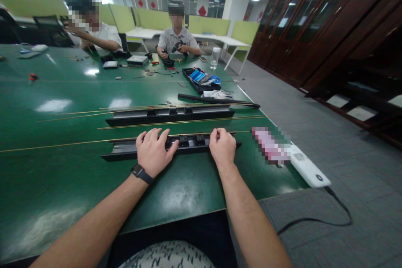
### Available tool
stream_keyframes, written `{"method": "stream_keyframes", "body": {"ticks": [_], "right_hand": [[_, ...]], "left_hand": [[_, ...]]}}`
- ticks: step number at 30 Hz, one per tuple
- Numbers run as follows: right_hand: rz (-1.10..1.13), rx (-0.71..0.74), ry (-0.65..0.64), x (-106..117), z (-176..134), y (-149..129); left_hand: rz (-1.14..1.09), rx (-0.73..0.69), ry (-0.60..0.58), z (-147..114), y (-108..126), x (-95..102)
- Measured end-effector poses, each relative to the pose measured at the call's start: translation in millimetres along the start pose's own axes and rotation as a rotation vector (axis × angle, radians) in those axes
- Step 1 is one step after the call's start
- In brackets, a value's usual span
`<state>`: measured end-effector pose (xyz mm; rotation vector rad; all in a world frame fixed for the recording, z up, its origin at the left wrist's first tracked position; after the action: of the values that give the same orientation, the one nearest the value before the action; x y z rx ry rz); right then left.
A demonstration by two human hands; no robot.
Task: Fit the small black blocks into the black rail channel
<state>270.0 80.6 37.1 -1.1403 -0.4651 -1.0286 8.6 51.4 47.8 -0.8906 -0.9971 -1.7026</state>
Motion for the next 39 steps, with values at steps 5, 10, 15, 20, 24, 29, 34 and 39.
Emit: {"method": "stream_keyframes", "body": {"ticks": [5,10,15,20,24,29,34,39], "right_hand": [[0.014,0.035,-0.028,-2.5,-1.5,-6.4],[0.027,0.022,-0.017,-1.6,-1.3,-4.1],[0.015,-0.014,-0.001,-0.3,0.3,1.5],[0.001,0.031,-0.017,-2.7,-0.6,-4.7],[0.016,0.035,-0.018,-2.2,-1.3,-6.4],[0.033,0.005,0.004,-0.5,-0.5,-0.2],[0.005,0.018,-0.009,-2.5,-0.5,-2.5],[0.029,0.049,-0.038,-4.3,-2.1,-7.9]], "left_hand": [[-0.005,0.002,-0.001,0.2,0.5,0.4],[-0.011,-0.001,-0.008,-0.1,-0.1,0.6],[-0.003,-0.006,-0.014,-0.1,0.1,0.6],[-0.011,0.004,-0.009,-0.1,0.0,0.3],[-0.002,0.004,0.004,0.0,0.2,0.7],[-0.013,0.000,-0.008,0.5,0.1,0.2],[-0.011,0.006,-0.011,0.4,0.4,0.5],[-0.006,0.003,-0.009,0.1,0.9,0.7]]}}
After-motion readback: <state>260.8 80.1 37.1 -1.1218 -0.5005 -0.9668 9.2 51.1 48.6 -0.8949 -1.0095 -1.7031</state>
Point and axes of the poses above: each hand's wrist, its own z-axis towards the middle knuckle, its own x-axis out of the back of the hand, y = z × x, the point moved 7 cm from there along z, towards the middle knuckle, and after that the axes turned 13 degrees about -y, right-handed, at the moved point
